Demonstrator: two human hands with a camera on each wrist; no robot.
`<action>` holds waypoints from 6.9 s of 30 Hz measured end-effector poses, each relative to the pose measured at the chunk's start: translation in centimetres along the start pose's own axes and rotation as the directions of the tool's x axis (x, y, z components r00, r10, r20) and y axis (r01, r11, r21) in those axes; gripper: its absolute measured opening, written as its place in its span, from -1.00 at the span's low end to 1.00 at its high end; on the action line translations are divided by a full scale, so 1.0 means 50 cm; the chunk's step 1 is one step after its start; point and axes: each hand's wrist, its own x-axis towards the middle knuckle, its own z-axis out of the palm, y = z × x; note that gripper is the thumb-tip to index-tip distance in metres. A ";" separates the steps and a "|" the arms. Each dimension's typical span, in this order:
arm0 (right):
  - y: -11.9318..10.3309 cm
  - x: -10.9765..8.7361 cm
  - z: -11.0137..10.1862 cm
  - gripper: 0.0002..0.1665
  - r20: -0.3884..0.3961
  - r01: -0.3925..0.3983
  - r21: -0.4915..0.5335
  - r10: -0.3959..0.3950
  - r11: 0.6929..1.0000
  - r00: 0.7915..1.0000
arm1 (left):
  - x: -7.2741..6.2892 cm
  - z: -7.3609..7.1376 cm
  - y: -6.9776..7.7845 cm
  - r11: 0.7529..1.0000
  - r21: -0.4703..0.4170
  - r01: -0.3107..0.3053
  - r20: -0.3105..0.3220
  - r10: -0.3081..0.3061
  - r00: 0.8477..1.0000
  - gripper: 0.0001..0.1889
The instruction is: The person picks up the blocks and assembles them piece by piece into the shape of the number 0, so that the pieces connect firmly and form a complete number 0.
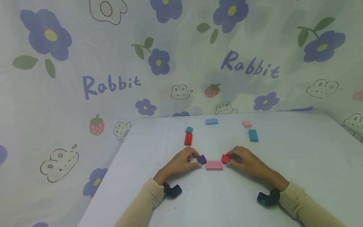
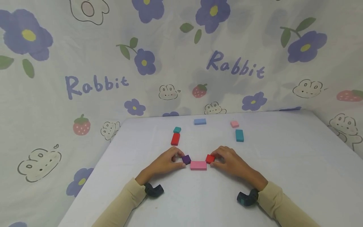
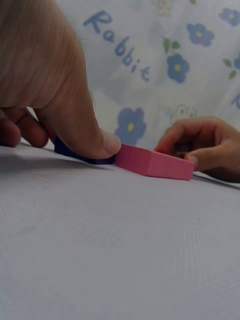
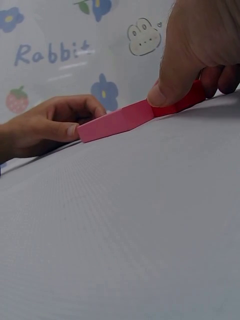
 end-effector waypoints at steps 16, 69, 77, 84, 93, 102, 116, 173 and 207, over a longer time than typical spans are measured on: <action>0.000 -0.001 -0.005 -0.56 0.004 -0.008 0.006 0.008 1.000 1.000 | 0.003 -0.002 0.003 1.000 0.009 -0.012 -0.004 0.012 1.000 -0.62; 0.258 0.050 -0.186 0.06 0.208 -0.285 0.005 0.278 0.958 0.938 | 0.000 0.004 0.003 1.000 0.008 0.019 -0.034 -0.019 0.999 -0.62; 0.257 0.044 -0.181 -0.07 0.173 -0.240 0.019 0.233 0.971 0.957 | 0.000 0.004 0.009 1.000 0.004 0.020 -0.023 -0.020 1.000 -0.62; 0.263 0.043 -0.175 -0.10 0.148 -0.247 0.052 0.237 0.968 0.960 | -0.004 0.006 0.011 1.000 -0.006 0.022 -0.022 -0.023 1.000 -0.62; 0.244 0.034 -0.179 -0.08 0.119 -0.295 0.076 0.285 0.952 0.951 | 0.001 0.007 0.004 1.000 0.012 0.011 -0.024 -0.010 1.000 -0.62; 0.201 0.050 -0.166 -0.15 0.112 -0.264 0.138 0.250 0.954 0.962 | 0.001 0.002 0.007 1.000 0.017 0.009 -0.032 -0.009 0.999 -0.62; 0.114 0.075 -0.135 -0.16 0.104 -0.235 0.171 0.219 0.957 0.970 | 0.001 0.008 0.003 1.000 0.018 0.015 -0.026 -0.014 1.000 -0.63; 0.091 0.079 -0.048 -0.30 0.130 -0.088 0.089 0.076 0.992 0.989 | -0.001 0.007 0.009 1.000 -0.001 0.025 -0.027 -0.025 0.999 -0.64; 0.093 0.076 -0.037 -0.32 0.137 -0.038 0.119 0.021 0.992 0.990 | -0.001 0.006 0.009 1.000 0.000 0.028 -0.021 -0.028 0.999 -0.62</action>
